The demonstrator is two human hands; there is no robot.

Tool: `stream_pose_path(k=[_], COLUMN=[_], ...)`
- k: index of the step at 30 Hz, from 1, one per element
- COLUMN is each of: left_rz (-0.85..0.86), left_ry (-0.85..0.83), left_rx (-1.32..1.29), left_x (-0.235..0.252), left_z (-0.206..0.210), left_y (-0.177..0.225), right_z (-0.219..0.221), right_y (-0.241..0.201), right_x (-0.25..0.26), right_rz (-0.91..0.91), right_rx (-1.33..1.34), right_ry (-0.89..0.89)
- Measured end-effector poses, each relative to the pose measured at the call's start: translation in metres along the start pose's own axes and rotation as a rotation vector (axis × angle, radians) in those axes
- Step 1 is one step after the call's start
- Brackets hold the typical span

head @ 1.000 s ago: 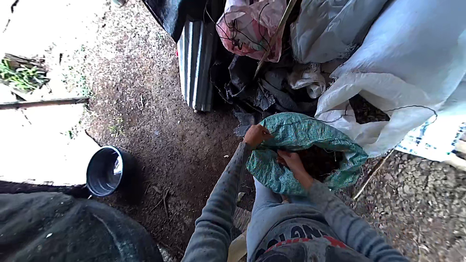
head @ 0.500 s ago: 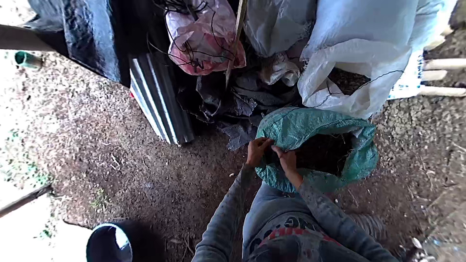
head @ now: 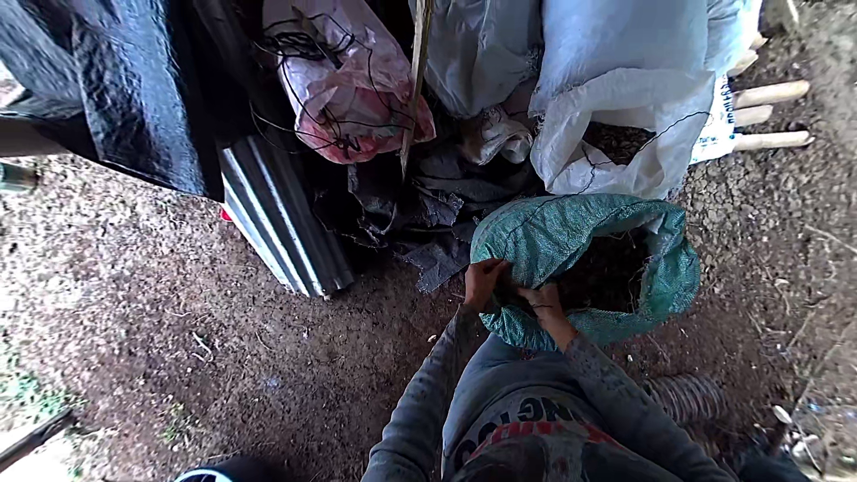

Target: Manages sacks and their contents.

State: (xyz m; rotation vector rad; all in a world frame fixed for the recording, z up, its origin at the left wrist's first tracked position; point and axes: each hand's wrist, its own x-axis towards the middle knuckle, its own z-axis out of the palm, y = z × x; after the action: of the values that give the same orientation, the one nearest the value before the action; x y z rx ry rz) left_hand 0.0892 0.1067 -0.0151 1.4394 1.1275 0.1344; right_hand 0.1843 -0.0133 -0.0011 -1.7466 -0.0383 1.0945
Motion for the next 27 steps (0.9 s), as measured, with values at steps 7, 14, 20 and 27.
stream_pose_path(k=[7, 14, 20, 27], left_rz=[0.008, -0.008, 0.013, 0.002], left_ry=[0.04, 0.048, 0.052, 0.081], left_rx=[-0.018, -0.025, -0.057, -0.028], left_x=[0.005, 0.007, 0.007, 0.009], left_z=[0.004, 0.005, 0.007, 0.01], left_y=[-0.01, -0.013, -0.019, -0.017], right_z=[0.003, 0.003, 0.0, -0.004], right_y=[-0.014, -0.004, -0.017, -0.005], right_x=[0.002, -0.005, 0.002, -0.005], right_rz=[-0.025, 0.074, 0.122, 0.131], right_rx=[-0.274, -0.019, -0.18, 0.06], right_ry=[-0.134, -0.056, -0.197, -0.151])
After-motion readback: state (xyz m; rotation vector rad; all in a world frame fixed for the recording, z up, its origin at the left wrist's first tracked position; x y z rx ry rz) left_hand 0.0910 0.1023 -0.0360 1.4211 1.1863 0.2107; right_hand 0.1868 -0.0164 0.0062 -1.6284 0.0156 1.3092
